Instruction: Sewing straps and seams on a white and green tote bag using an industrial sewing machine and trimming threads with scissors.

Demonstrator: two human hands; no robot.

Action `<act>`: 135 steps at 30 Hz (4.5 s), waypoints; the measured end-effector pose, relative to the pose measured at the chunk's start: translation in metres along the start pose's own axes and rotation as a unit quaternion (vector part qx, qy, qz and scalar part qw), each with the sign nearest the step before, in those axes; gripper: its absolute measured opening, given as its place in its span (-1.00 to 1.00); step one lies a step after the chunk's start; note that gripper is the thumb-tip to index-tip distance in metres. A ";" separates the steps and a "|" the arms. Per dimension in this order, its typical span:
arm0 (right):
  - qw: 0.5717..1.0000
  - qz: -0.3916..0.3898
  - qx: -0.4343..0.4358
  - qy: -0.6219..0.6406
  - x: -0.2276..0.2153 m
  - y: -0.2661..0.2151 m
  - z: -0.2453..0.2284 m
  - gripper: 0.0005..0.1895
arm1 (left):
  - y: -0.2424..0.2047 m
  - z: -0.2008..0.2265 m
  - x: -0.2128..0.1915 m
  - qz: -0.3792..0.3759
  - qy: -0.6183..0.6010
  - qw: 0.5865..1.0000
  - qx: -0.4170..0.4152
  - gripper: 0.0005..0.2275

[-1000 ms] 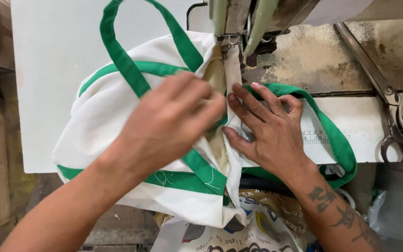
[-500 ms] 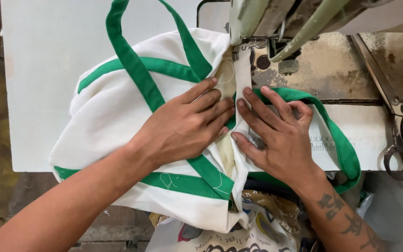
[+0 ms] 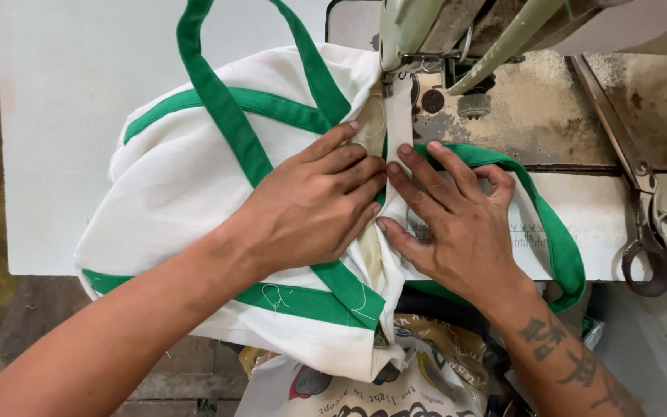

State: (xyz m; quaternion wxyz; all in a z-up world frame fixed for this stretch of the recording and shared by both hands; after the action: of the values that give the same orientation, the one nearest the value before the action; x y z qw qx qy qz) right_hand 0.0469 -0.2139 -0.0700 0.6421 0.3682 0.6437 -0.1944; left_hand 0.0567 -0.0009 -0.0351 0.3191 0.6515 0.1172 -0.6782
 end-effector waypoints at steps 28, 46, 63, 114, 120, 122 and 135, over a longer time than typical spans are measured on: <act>0.995 -0.085 -0.050 0.025 0.001 0.059 0.069 -0.72 | 0.003 0.047 0.022 -0.080 0.238 0.964 -0.082 -0.71; 0.870 -0.436 0.139 0.184 -0.023 0.110 0.068 -0.75 | 0.004 0.053 0.027 0.049 0.154 0.973 -0.163 -0.80; 0.784 -0.514 0.295 0.184 -0.022 0.111 0.052 -0.24 | -0.004 0.048 0.027 0.085 0.044 0.989 -0.115 -0.79; 0.943 -0.170 0.206 0.198 0.022 -0.037 -0.034 -0.67 | -0.006 0.034 0.009 -0.029 0.077 0.992 -0.094 -0.72; 0.938 -0.139 0.037 0.316 -0.038 0.011 0.000 -0.65 | -0.001 0.037 0.011 -0.042 0.080 0.989 -0.115 -0.75; 0.970 -0.057 -0.020 0.236 -0.026 0.016 0.017 -0.65 | -0.001 0.039 0.011 -0.038 0.085 0.989 -0.115 -0.75; 0.998 0.029 -0.035 0.039 0.000 0.005 0.018 -0.56 | -0.003 0.054 0.015 -0.024 0.160 0.976 -0.145 -0.54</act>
State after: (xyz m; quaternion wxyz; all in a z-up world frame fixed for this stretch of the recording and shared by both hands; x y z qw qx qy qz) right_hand 0.0625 -0.2239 -0.0706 0.6341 0.3714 0.6640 -0.1385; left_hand 0.0119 -0.0337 -0.0441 0.3709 0.6955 0.2792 -0.5485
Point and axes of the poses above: each hand's wrist, its own y-axis towards the middle knuckle, its own x-axis out of the palm, z = x × y, the point moved 3 cm from there along y, towards the middle knuckle, and after that the axes turned 8 degrees about -z, right-handed, at the moved point
